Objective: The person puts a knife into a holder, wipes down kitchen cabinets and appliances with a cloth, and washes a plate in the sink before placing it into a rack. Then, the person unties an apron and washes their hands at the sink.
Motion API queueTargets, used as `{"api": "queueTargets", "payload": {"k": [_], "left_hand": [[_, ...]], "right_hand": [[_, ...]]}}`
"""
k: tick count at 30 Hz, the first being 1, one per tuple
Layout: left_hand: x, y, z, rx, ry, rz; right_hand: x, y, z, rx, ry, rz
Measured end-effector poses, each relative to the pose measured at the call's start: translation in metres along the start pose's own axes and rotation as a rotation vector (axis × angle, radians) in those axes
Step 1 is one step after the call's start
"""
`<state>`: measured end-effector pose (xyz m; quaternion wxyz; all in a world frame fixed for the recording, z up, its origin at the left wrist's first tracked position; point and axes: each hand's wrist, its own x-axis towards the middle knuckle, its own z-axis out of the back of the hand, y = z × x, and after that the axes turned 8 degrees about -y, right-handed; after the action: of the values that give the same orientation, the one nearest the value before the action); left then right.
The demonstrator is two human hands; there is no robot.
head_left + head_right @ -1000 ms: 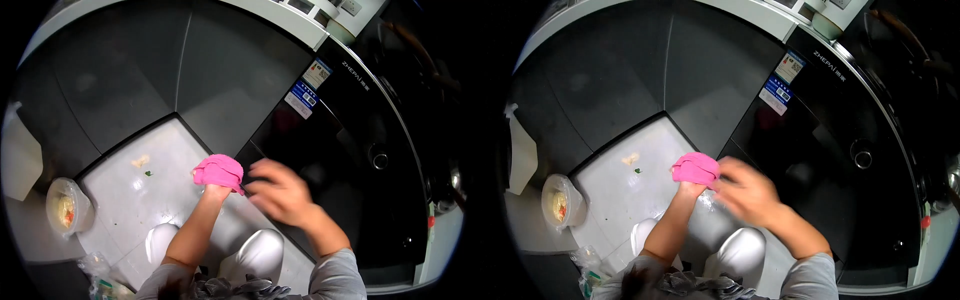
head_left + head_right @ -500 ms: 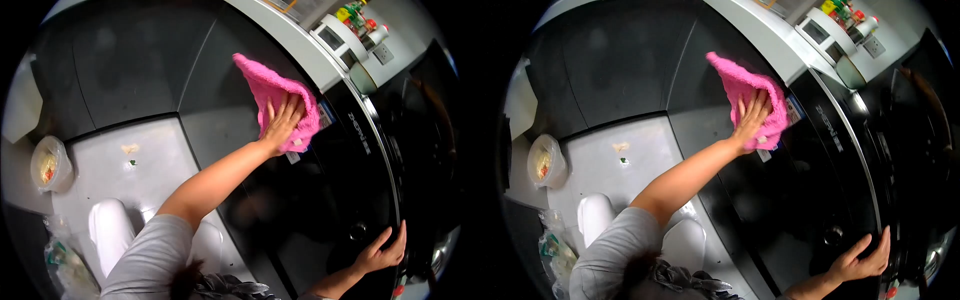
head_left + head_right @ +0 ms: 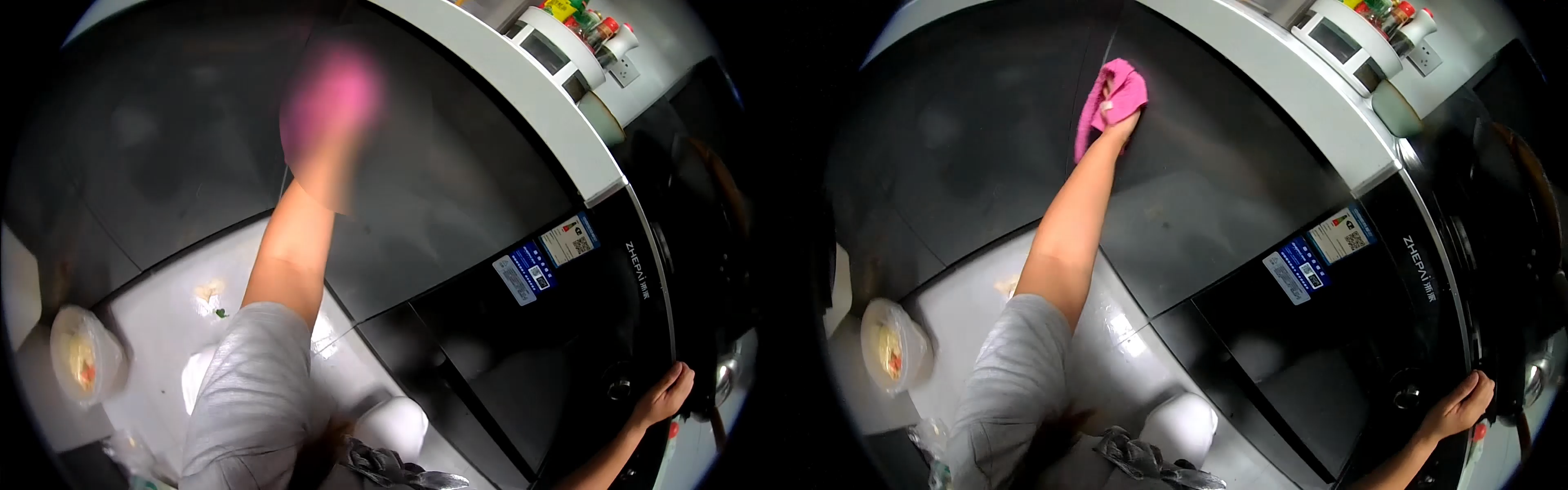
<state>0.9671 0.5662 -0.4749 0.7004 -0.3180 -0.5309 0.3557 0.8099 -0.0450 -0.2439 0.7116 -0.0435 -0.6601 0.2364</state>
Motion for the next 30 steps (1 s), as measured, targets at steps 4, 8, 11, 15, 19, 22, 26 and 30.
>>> {"api": "queueTargets", "payload": {"k": [4, 8, 11, 15, 19, 22, 26, 30], "left_hand": [[-0.068, -0.031, 0.029, 1.185, -0.684, -0.49], [-0.25, -0.066, 0.066, 0.021, 0.339, -0.782], [-0.292, -0.086, 0.083, -0.405, 0.911, -0.439], [-0.267, -0.066, 0.046, -0.715, 0.546, -0.737], [-0.204, -0.059, 0.071, -0.288, 0.664, -0.545], [-0.133, -0.035, 0.073, -0.142, 0.631, -0.193], [-0.068, 0.054, 0.003, -0.169, -0.1, -0.047], [-0.061, 0.077, 0.006, -0.292, -0.068, 0.066]], "right_hand": [[-0.001, 0.001, -0.001, -0.037, -0.026, -0.025], [-0.001, 0.001, -0.005, -0.038, -0.028, -0.006], [0.0, 0.002, -0.002, -0.049, 0.015, -0.026], [0.003, -0.001, -0.004, -0.131, -0.016, 0.084], [0.001, 0.002, -0.003, -0.144, 0.009, 0.036], [-0.001, 0.0, -0.003, -0.127, 0.021, -0.003], [-0.001, -0.01, -0.005, -0.149, 0.045, 0.053], [-0.001, -0.01, -0.005, -0.118, 0.03, 0.029]]}}
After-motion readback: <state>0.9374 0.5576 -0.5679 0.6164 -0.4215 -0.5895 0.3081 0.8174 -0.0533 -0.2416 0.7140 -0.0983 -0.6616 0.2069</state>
